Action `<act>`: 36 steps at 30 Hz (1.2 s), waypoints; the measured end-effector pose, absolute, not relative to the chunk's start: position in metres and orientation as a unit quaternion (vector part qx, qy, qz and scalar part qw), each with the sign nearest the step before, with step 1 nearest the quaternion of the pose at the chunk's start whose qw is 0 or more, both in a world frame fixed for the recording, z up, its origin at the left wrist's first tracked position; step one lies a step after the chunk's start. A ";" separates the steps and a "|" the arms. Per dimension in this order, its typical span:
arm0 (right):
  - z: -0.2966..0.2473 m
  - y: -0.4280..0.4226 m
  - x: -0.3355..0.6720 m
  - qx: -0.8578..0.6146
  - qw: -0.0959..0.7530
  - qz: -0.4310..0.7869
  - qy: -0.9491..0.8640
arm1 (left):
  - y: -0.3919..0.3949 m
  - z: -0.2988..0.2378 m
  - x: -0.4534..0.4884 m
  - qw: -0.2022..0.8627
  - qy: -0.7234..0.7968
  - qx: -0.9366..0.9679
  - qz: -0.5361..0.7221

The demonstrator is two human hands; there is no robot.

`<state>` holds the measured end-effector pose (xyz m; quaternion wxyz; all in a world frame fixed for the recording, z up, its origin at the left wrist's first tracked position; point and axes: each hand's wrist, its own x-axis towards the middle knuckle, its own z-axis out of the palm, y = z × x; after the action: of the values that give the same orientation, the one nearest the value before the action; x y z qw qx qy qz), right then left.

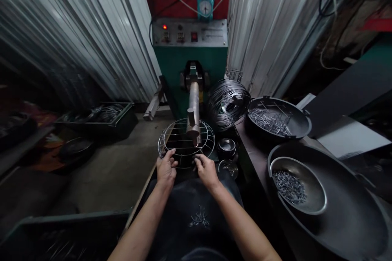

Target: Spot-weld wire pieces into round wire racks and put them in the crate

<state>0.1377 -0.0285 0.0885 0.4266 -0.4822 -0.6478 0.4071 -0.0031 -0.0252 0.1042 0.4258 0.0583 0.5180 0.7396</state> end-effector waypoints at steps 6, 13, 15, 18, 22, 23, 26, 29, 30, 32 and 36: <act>0.087 -0.032 0.135 -0.471 0.455 0.448 -0.609 | -0.026 0.110 0.001 0.430 0.506 0.060 0.745; 0.091 -0.035 0.137 -0.471 0.464 0.438 -0.609 | -0.029 0.111 0.003 0.436 0.504 0.051 0.744; 0.092 -0.033 0.136 -0.470 0.470 0.440 -0.604 | -0.027 0.111 0.003 0.434 0.503 0.047 0.746; 0.092 -0.027 0.135 -0.470 0.479 0.444 -0.593 | -0.022 0.111 0.004 0.432 0.510 0.049 0.742; 0.093 -0.019 0.133 -0.467 0.485 0.448 -0.588 | -0.015 0.111 0.004 0.432 0.513 0.048 0.741; 0.094 -0.018 0.133 -0.467 0.485 0.448 -0.588 | -0.014 0.111 0.003 0.431 0.513 0.047 0.741; 0.095 -0.015 0.133 -0.472 0.483 0.446 -0.587 | -0.011 0.111 0.002 0.430 0.521 0.034 0.736; 0.095 -0.012 0.131 -0.475 0.481 0.445 -0.587 | -0.007 0.109 0.000 0.425 0.534 0.034 0.730; 0.094 -0.011 0.130 -0.474 0.482 0.446 -0.587 | -0.006 0.109 0.001 0.423 0.541 0.038 0.726; 0.093 -0.009 0.129 -0.468 0.483 0.453 -0.585 | -0.005 0.107 0.003 0.419 0.553 0.039 0.719; 0.094 -0.015 0.137 -0.478 0.475 0.450 -0.586 | -0.010 0.108 0.002 0.431 0.556 0.022 0.710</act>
<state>0.1371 -0.0153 0.0937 0.4753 -0.4779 -0.5858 0.4502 0.0022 -0.0103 0.1084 0.4313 0.0219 0.5564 0.7099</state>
